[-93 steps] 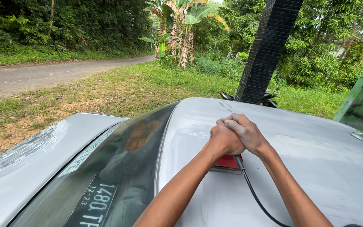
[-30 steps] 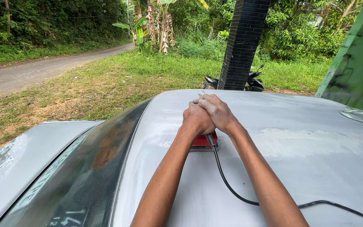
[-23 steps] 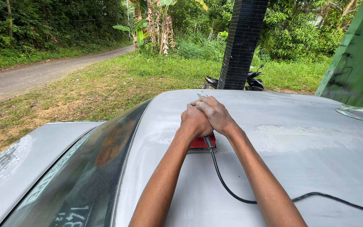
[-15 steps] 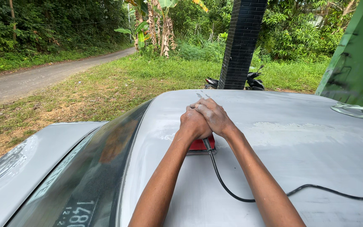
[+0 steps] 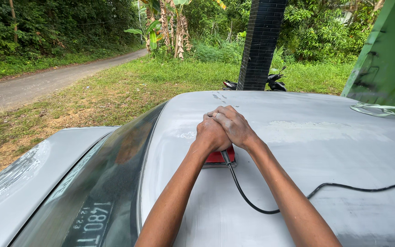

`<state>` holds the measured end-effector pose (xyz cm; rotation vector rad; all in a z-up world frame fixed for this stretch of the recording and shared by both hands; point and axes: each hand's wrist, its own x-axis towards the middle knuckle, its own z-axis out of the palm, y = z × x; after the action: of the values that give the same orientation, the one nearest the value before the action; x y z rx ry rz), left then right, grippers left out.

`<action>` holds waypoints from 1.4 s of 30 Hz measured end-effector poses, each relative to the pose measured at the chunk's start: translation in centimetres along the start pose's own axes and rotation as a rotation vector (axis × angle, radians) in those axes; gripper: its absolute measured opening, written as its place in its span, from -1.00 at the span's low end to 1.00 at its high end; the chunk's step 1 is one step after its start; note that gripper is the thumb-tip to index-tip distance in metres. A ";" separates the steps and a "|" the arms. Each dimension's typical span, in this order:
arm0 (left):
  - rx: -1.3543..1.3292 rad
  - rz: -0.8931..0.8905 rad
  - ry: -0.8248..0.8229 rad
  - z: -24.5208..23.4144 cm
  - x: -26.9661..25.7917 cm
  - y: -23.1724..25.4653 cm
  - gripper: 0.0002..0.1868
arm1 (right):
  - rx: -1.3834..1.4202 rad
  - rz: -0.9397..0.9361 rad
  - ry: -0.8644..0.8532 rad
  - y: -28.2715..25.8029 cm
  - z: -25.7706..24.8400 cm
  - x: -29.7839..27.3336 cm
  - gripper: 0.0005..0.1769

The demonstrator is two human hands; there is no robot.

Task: The person uses a red electric sander to smooth the roof of a silver car. They move the sander back and forth across the surface, focusing on the area near the rear window.

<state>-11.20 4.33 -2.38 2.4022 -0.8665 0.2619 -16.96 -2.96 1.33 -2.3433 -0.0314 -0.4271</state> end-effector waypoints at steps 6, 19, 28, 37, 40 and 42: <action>0.023 -0.003 0.000 0.5 -2.4 0.5 -0.11 | -0.018 -0.001 -0.005 -1.1 0.0 -3.0 -0.59; -0.049 0.038 -0.011 -1.6 -10.4 6.1 -0.27 | -0.010 -0.026 0.028 -3.3 -2.3 -11.3 -0.63; -0.066 0.053 -0.029 0.0 -15.0 6.9 -0.27 | 0.005 -0.062 0.042 -5.0 -2.3 -16.9 -0.57; -0.081 0.051 -0.047 2.2 -17.4 7.0 -0.27 | -0.007 -0.115 0.043 -4.6 -2.3 -19.6 -0.59; -0.069 0.030 -0.033 2.0 -16.7 6.5 -0.26 | -0.020 -0.135 0.035 -4.8 -2.4 -18.9 -0.58; -0.061 0.020 -0.018 1.3 -15.5 6.3 -0.26 | -0.020 -0.072 0.046 -5.2 -2.6 -17.9 -0.62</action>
<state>-27.20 7.74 -6.24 2.3442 -0.8942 0.2190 -35.39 0.84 0.93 -2.3562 -0.0899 -0.5190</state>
